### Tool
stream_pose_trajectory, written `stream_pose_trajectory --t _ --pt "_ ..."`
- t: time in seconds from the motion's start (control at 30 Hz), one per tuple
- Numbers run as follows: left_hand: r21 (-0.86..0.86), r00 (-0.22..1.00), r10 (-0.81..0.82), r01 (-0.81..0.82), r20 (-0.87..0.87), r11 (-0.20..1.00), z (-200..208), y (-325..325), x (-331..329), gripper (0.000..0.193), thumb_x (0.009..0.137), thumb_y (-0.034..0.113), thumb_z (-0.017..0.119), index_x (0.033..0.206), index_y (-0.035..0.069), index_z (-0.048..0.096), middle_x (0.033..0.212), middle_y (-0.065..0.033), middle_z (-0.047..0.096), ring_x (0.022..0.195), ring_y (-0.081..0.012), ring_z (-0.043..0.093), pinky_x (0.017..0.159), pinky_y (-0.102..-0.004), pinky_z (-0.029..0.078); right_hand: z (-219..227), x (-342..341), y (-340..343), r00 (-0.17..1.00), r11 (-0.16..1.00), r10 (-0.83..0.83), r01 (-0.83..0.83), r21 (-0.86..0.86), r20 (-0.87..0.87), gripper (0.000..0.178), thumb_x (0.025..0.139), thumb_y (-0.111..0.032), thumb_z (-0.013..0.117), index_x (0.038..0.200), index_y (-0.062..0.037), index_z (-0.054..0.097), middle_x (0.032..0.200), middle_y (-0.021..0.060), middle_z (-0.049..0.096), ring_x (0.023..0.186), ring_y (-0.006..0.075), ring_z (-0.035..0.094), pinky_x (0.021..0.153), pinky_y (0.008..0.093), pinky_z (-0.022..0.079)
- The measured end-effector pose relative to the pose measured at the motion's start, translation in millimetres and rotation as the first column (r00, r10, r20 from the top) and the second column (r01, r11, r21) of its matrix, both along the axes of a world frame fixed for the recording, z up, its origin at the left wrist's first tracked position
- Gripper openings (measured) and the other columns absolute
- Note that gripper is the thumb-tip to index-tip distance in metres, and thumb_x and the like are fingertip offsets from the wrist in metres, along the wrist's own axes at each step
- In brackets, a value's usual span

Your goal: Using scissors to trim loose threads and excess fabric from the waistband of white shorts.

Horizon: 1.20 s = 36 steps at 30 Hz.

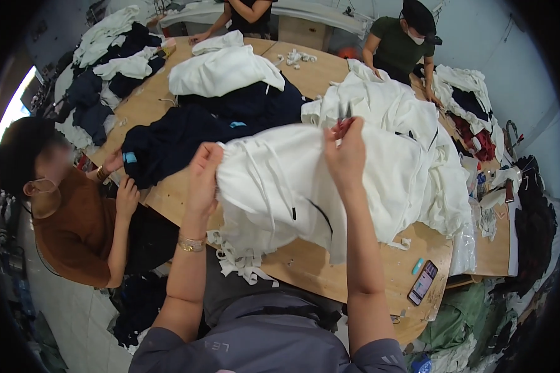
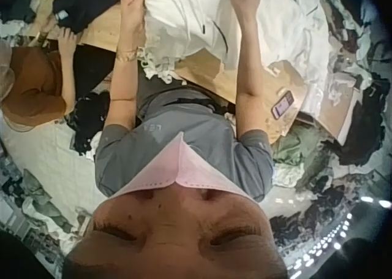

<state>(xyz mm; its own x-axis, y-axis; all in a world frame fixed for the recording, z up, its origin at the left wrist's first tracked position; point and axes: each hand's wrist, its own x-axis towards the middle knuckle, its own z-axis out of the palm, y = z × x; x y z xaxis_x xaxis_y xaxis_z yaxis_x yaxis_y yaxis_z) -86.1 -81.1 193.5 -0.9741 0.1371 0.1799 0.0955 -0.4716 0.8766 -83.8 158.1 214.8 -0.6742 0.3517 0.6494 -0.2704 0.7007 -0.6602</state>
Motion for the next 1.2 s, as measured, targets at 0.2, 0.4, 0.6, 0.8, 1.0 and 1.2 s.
stream_pose_trajectory --t 0.2,0.4,0.6,0.8,1.0,1.2 --pt "0.135 0.94 -0.175 0.141 0.294 0.981 -42 3 24 0.036 0.085 0.006 0.053 0.116 0.004 0.034 0.103 -0.0074 0.053 0.091 -0.0101 0.052 0.08 -0.0234 0.042 -39 39 -47 0.928 0.877 0.359 -0.299 -0.377 0.1 0.029 0.078 -0.008 0.064 0.083 -0.0026 0.036 0.065 0.004 0.05 0.057 0.0083 0.045 0.052 0.0228 0.037" --pt "0.021 0.997 -0.079 0.079 0.004 0.997 -38 19 30 0.067 0.079 -0.008 0.054 0.132 0.01 0.017 0.113 -0.0132 0.049 0.099 -0.0157 0.052 0.085 -0.0276 0.043 -48 64 -70 0.828 0.802 0.54 -0.452 -0.39 0.151 0.032 0.075 -0.006 0.066 0.089 -0.0062 0.037 0.081 0.0013 0.049 0.07 0.0082 0.042 0.064 0.0227 0.037" --pt "0.073 0.967 -0.233 0.226 0.1 0.971 -24 24 35 0.054 0.08 -0.007 0.053 0.128 0.003 0.03 0.114 -0.0127 0.049 0.101 -0.0157 0.052 0.087 -0.0283 0.043 -56 60 -55 0.772 0.657 0.63 -0.467 -0.592 0.089 0.027 0.078 0.003 0.058 0.086 -0.0071 0.034 0.084 0.0035 0.051 0.073 0.008 0.044 0.065 0.0217 0.037" --pt "0.242 0.881 -0.407 0.352 0.24 0.904 -28 30 43 0.032 0.081 -0.006 0.054 0.113 -0.002 0.053 0.108 -0.0078 0.057 0.098 -0.012 0.053 0.086 -0.0258 0.043 -68 60 -56 0.736 0.489 0.676 -0.421 -0.764 0.027 0.024 0.081 -0.004 0.06 0.086 -0.0052 0.037 0.077 0.0012 0.049 0.067 0.005 0.044 0.059 0.0199 0.037" --pt "-0.128 0.967 -0.232 0.244 0.105 0.961 -21 37 47 0.04 0.077 -0.004 0.06 0.116 -0.002 0.052 0.109 -0.0078 0.056 0.097 -0.0099 0.053 0.084 -0.0233 0.042 -64 67 -44 0.809 0.725 0.579 -0.456 -0.516 0.098 0.028 0.079 -0.014 0.064 0.086 -0.0044 0.038 0.071 0.0007 0.047 0.063 0.0082 0.043 0.058 0.0217 0.037" --pt "-0.273 0.979 -0.201 0.198 0.017 0.941 -17 38 48 0.041 0.077 -0.003 0.059 0.117 -0.003 0.051 0.11 -0.0089 0.056 0.097 -0.0105 0.052 0.083 -0.0229 0.043 -31 89 -24 0.783 0.868 0.482 -0.369 -0.331 0.392 0.032 0.085 -0.032 0.055 0.079 -0.0026 0.043 0.055 0.0088 0.045 0.05 0.0186 0.045 0.051 0.0283 0.038"
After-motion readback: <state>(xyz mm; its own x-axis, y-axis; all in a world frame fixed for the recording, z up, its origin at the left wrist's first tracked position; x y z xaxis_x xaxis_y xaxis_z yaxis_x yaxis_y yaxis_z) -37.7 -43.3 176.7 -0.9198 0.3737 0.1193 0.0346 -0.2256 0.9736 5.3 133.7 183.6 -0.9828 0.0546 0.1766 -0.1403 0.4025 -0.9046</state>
